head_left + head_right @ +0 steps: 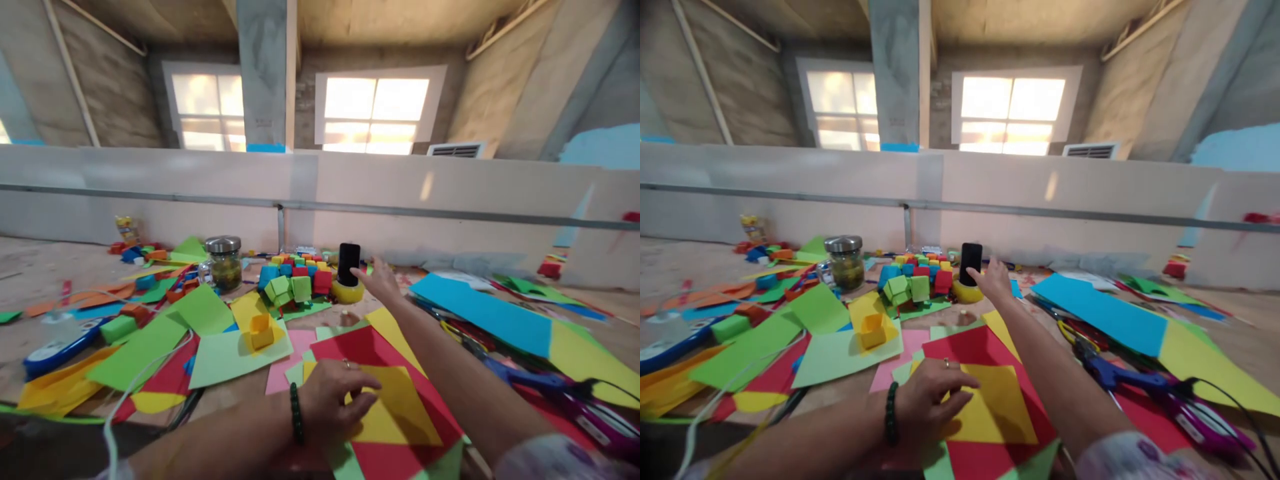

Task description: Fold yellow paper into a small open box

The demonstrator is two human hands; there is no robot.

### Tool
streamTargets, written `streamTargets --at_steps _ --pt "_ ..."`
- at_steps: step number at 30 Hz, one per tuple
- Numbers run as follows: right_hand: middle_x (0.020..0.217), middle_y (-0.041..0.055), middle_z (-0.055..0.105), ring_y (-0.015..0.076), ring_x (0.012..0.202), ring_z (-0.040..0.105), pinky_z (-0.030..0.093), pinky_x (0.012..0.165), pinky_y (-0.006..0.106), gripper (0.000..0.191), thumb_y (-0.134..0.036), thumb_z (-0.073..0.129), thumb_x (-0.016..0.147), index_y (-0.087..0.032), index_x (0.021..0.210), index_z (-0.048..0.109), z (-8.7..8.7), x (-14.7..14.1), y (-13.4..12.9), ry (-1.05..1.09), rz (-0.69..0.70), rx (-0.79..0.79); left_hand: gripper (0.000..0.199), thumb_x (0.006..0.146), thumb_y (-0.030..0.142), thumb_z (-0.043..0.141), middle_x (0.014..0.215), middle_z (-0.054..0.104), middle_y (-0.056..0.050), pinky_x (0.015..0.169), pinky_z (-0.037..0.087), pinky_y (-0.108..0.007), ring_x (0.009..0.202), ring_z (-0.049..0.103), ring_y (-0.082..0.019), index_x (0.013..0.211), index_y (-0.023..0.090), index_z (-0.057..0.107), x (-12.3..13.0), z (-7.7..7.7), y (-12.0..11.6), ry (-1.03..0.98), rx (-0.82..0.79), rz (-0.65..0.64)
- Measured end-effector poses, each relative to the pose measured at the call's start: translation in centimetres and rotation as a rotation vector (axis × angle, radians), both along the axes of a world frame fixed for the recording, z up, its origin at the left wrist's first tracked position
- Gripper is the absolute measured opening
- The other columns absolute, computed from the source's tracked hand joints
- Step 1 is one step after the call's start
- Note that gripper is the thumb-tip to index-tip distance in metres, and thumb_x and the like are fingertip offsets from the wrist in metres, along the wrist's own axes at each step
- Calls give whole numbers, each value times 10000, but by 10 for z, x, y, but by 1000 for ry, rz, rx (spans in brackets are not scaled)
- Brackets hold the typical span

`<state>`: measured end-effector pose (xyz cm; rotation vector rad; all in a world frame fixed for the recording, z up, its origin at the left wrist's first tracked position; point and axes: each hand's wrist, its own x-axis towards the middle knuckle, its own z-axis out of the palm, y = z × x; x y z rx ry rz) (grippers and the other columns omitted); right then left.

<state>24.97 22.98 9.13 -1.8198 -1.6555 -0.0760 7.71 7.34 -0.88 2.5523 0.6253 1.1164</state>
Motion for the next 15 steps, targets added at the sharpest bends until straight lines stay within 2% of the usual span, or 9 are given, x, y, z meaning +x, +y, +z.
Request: streamTargets --at_steps 3,6,10,15 --pt "1191 298 602 380 1149 566 449 921 418 771 -567 664 749 4 1248 519 -26 -5 47 62 -120 -77 235 834 191 495 567 641 -33 524 374 -189 513 535 -94 743 141 706 -2 -7 7 -51 -103 30" --pt "1157 276 624 377 1123 583 478 891 428 816 -673 648 700 -29 1191 555 -45 -12 74 120 -189 -130 185 759 141 533 511 583 1 501 328 -183 491 466 -77 613 153 645 -1 -12 10 -20 -174 -14" --pt "1157 204 638 328 1097 605 488 884 451 782 -679 654 695 -87 1193 540 -62 -27 90 168 -276 -167 187 690 98 553 475 452 45 491 281 -191 484 375 -63 520 159 504 4 -17 11 -28 -233 -57" --pt "1194 239 611 376 1143 574 478 908 459 823 -652 697 652 -98 1222 482 -75 -36 99 166 -334 -126 228 716 117 567 504 410 54 494 271 -191 498 366 -59 526 163 449 5 -17 10 -8 -304 -72"
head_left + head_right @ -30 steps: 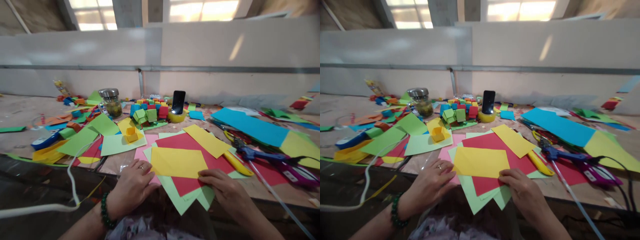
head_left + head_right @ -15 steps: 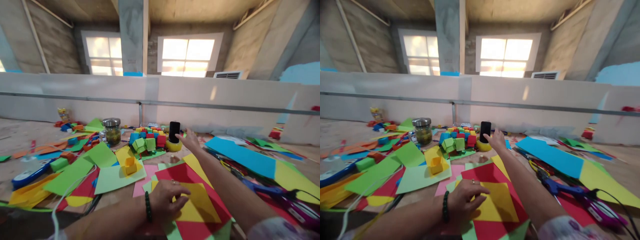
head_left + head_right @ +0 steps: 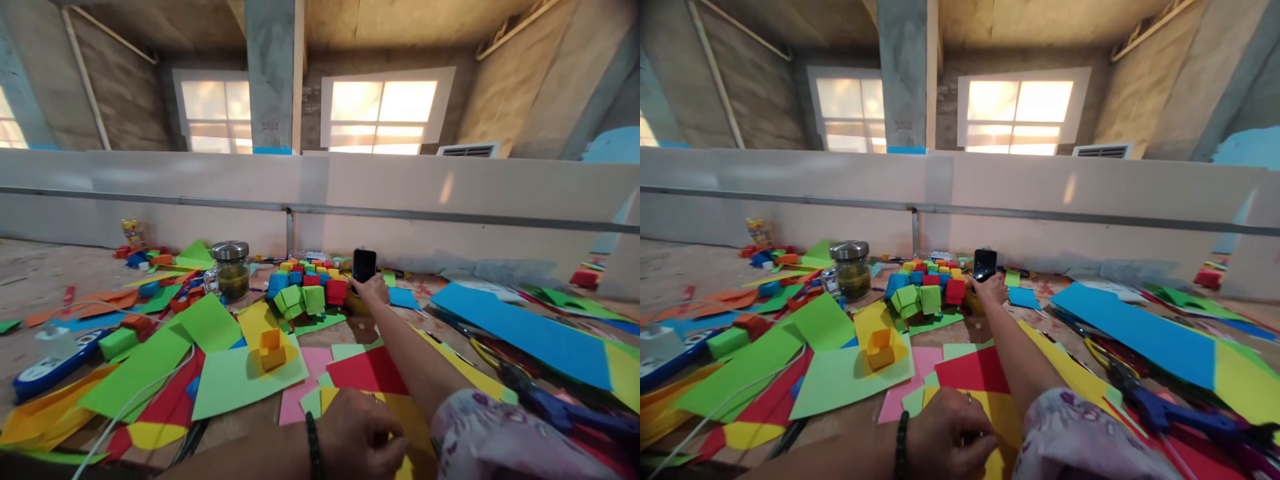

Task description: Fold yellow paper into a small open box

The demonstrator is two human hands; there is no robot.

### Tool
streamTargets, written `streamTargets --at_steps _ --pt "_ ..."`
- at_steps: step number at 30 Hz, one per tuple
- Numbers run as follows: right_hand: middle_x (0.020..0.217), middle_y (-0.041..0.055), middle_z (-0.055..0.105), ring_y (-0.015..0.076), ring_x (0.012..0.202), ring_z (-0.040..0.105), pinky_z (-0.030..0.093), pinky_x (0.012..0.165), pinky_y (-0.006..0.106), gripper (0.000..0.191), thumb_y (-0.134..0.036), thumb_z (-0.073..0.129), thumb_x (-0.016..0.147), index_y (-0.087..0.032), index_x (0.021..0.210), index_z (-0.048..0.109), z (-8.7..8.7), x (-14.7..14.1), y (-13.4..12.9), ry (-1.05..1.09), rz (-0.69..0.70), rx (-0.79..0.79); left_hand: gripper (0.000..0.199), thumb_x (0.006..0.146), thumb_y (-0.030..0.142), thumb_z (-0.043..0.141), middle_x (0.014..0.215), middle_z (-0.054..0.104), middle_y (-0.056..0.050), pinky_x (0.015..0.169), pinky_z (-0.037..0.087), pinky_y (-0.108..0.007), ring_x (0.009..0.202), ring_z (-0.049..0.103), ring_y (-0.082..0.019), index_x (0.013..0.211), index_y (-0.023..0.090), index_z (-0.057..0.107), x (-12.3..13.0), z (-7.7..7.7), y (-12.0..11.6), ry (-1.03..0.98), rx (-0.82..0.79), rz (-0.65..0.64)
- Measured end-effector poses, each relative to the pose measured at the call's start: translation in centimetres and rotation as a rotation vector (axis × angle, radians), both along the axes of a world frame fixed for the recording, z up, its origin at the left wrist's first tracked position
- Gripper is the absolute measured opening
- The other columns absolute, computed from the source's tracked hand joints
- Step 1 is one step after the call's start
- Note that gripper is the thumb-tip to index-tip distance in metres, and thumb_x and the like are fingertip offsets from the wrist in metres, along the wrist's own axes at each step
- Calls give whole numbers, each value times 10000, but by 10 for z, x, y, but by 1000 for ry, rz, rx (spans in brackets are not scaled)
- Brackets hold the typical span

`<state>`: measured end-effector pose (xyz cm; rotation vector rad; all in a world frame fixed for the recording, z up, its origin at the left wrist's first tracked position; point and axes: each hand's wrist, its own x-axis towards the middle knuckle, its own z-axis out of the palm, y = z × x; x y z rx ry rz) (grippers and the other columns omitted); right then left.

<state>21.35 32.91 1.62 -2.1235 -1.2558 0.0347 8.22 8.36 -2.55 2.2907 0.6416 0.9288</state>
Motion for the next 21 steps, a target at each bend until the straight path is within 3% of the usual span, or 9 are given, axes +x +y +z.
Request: streamTargets --at_steps 8,12,18,21 --pt "1166 240 620 389 1141 581 464 915 486 832 -689 676 642 -133 1222 459 -2 0 2 -10 11 24 258 733 118 578 490 408 55 486 263 -190 484 349 -54 513 156 451 0 4 -4 41 -17 2" --pt "1165 250 618 393 1156 568 452 925 502 861 -684 681 663 -104 1259 458 -5 8 1 1 59 34 230 738 115 578 504 493 40 497 297 -181 492 392 -58 523 154 507 1 4 -3 91 34 5" --pt "1196 94 605 220 1009 620 522 856 439 389 -399 559 927 -166 1238 548 -8 38 9 51 256 32 134 746 129 590 550 610 11 547 366 -171 531 490 -79 644 162 671 1 3 -2 109 69 9" --pt "1194 89 602 214 998 621 535 836 424 347 -350 576 925 -162 1217 563 -8 51 17 50 364 20 125 729 112 609 533 608 14 534 357 -166 514 475 -72 635 156 679 1 5 -3 100 64 17"
